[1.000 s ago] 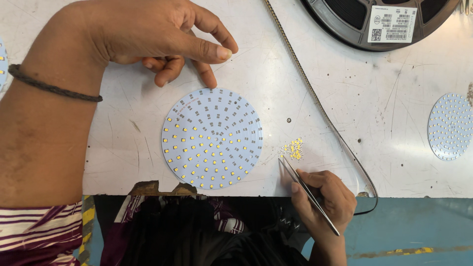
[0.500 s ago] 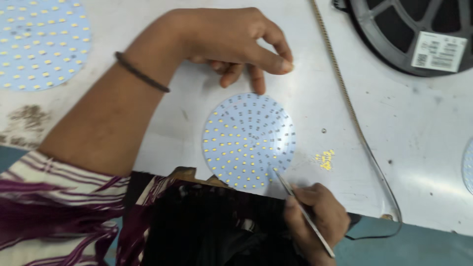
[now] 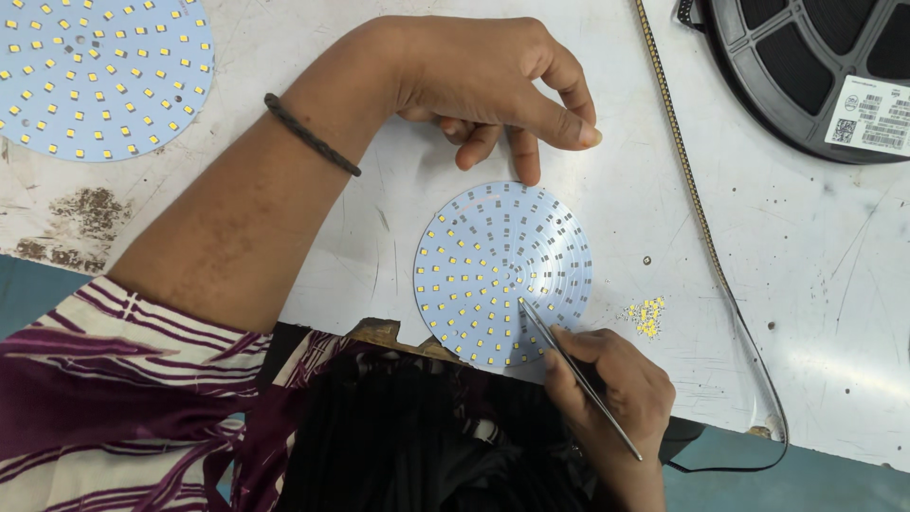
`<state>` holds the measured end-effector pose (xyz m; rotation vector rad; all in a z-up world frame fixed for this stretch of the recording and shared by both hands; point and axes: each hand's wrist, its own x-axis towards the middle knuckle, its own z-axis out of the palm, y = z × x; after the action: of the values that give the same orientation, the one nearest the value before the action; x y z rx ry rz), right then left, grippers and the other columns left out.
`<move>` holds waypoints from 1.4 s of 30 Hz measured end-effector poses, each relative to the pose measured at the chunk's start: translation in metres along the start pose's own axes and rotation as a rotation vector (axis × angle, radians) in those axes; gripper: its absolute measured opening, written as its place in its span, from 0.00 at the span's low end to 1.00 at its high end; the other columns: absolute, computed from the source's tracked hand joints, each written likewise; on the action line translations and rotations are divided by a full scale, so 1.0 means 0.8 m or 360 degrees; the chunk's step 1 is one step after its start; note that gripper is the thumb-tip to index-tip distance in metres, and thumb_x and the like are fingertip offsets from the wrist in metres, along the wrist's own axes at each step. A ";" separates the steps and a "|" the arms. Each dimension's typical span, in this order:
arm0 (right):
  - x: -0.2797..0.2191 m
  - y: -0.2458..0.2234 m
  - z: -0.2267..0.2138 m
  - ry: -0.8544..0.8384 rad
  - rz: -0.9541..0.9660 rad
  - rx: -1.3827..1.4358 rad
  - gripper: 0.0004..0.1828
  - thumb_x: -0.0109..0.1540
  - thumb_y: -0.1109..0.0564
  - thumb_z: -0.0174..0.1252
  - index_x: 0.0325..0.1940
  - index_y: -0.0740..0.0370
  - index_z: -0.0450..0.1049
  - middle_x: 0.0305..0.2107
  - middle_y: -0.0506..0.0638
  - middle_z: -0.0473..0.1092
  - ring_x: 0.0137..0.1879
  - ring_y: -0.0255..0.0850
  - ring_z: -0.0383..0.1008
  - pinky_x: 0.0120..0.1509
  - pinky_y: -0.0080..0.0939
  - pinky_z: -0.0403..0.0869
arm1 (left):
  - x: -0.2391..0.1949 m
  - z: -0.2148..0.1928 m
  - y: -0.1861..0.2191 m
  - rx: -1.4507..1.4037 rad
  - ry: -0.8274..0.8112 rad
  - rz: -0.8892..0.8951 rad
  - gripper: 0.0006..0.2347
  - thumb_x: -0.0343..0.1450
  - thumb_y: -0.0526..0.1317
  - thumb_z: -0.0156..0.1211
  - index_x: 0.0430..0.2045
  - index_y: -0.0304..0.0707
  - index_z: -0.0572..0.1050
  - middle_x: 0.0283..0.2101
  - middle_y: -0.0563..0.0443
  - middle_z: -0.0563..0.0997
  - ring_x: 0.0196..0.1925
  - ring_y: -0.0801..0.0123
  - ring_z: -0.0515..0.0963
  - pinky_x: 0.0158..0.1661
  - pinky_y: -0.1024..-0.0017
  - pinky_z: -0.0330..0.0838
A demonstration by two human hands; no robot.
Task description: The person uses tweezers to pick up small yellow LED components from a pile on the table and places them one by one onto designated spots on a circular LED board. The person continues this process throughout the clip, filling empty positions on the board.
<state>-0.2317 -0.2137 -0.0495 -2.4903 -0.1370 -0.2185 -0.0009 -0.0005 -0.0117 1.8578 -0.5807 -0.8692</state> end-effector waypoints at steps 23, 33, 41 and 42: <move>-0.056 0.079 -0.048 0.0484 0.0161 -0.0042 0.08 0.56 0.63 0.66 0.30 0.71 0.74 0.23 0.51 0.73 0.24 0.32 0.69 0.28 0.30 0.64 | 0.013 -0.004 0.001 -0.0077 -0.0108 -0.0151 0.24 0.64 0.50 0.64 0.53 0.38 0.77 0.32 0.37 0.87 0.07 0.77 0.68 0.10 0.79 0.59; -0.048 0.078 -0.045 0.0512 0.0138 -0.0055 0.09 0.56 0.62 0.66 0.29 0.70 0.73 0.25 0.53 0.76 0.24 0.33 0.72 0.28 0.30 0.66 | 0.017 -0.006 -0.005 -0.0078 -0.0136 -0.0128 0.24 0.64 0.49 0.63 0.53 0.37 0.77 0.30 0.38 0.87 0.06 0.76 0.68 0.10 0.77 0.61; -0.050 0.080 -0.047 0.0495 0.0103 0.0037 0.11 0.57 0.61 0.66 0.28 0.69 0.71 0.25 0.53 0.75 0.24 0.33 0.70 0.29 0.31 0.64 | 0.017 -0.005 -0.004 -0.0006 -0.0107 -0.0147 0.24 0.66 0.50 0.63 0.55 0.39 0.77 0.29 0.38 0.87 0.06 0.75 0.69 0.09 0.77 0.59; -0.050 0.080 -0.047 0.0509 0.0092 0.0061 0.11 0.58 0.61 0.66 0.28 0.68 0.71 0.25 0.52 0.75 0.25 0.33 0.71 0.29 0.31 0.65 | 0.017 -0.004 -0.003 -0.0004 -0.0112 -0.0150 0.24 0.66 0.49 0.62 0.55 0.39 0.77 0.29 0.38 0.87 0.06 0.75 0.69 0.09 0.77 0.58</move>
<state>-0.2657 -0.2891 -0.0647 -2.3816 0.0634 -0.5784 0.0105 -0.0069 -0.0175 1.8707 -0.5386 -1.0002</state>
